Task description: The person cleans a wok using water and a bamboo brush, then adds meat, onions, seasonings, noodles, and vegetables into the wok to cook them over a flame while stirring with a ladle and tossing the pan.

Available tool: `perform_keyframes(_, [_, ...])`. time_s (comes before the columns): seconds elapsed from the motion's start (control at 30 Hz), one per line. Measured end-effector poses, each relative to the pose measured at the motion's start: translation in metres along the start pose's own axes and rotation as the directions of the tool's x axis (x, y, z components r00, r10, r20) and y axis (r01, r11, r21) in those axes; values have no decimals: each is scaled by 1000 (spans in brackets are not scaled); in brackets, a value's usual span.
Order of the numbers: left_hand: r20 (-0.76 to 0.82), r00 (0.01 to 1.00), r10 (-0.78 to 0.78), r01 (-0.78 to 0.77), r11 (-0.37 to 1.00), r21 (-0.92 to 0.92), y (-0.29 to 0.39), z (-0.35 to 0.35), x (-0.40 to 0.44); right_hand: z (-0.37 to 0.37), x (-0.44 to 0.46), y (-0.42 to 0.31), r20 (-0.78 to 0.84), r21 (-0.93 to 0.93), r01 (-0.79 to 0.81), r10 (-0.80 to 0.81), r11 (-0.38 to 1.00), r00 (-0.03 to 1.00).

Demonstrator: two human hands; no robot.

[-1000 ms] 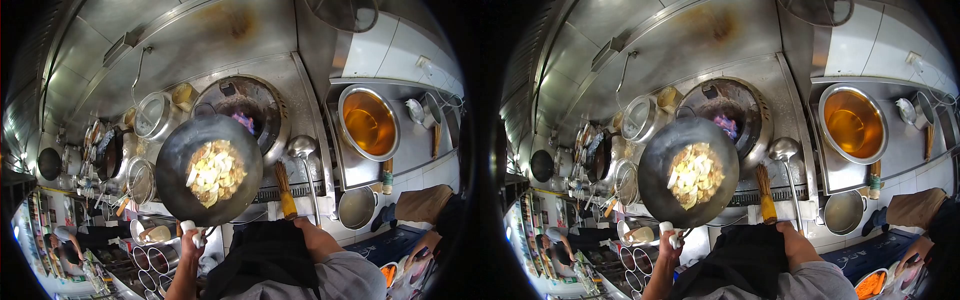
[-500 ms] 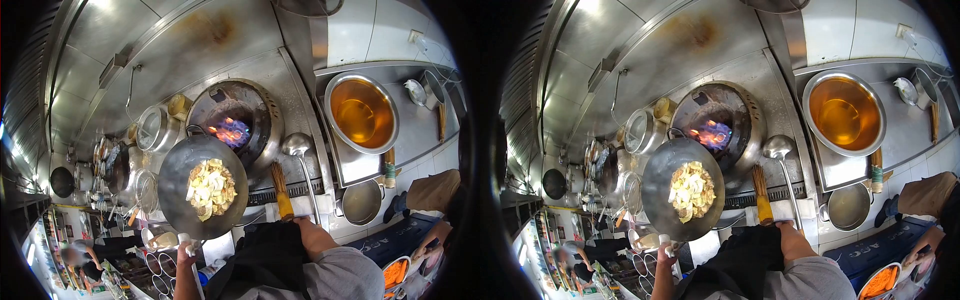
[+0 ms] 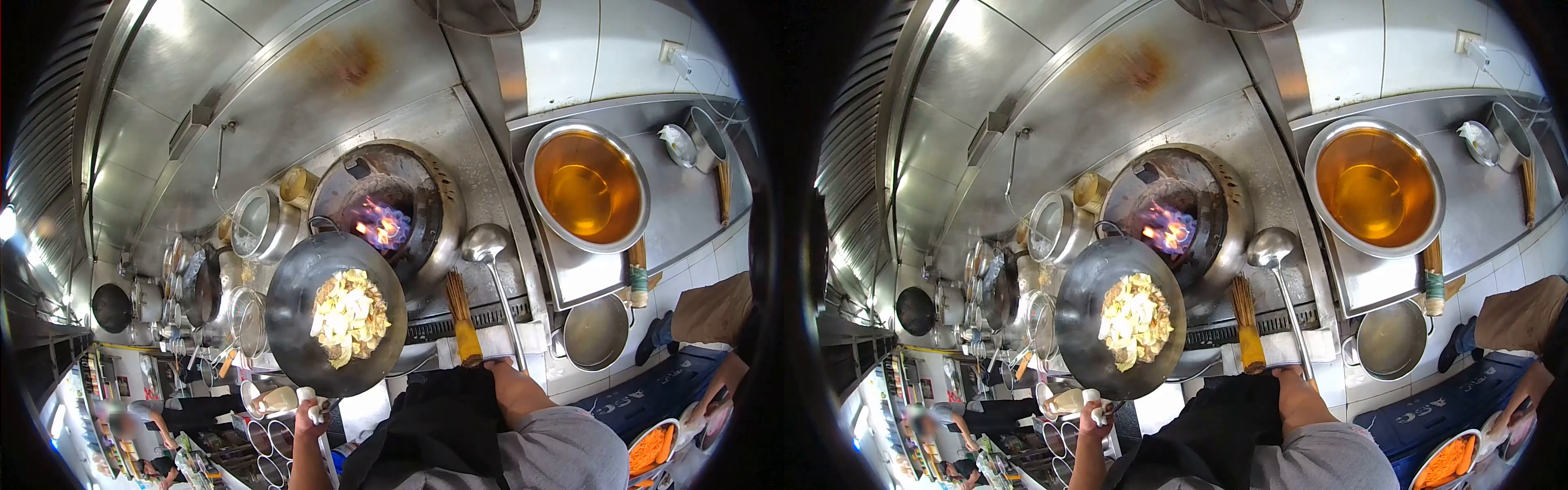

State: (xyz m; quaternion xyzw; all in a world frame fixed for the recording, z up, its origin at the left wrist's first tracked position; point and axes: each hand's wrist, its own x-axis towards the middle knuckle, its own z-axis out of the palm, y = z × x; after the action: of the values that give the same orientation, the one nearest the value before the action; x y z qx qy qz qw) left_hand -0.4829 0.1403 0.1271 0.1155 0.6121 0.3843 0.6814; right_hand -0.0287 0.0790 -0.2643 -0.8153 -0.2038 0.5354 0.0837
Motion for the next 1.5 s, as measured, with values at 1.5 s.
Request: perform_keyframes(1.5, [73,994,-80,76,996,51,-1,-9,5,-26,-32,-37,61,-527,-40,84,849,995])
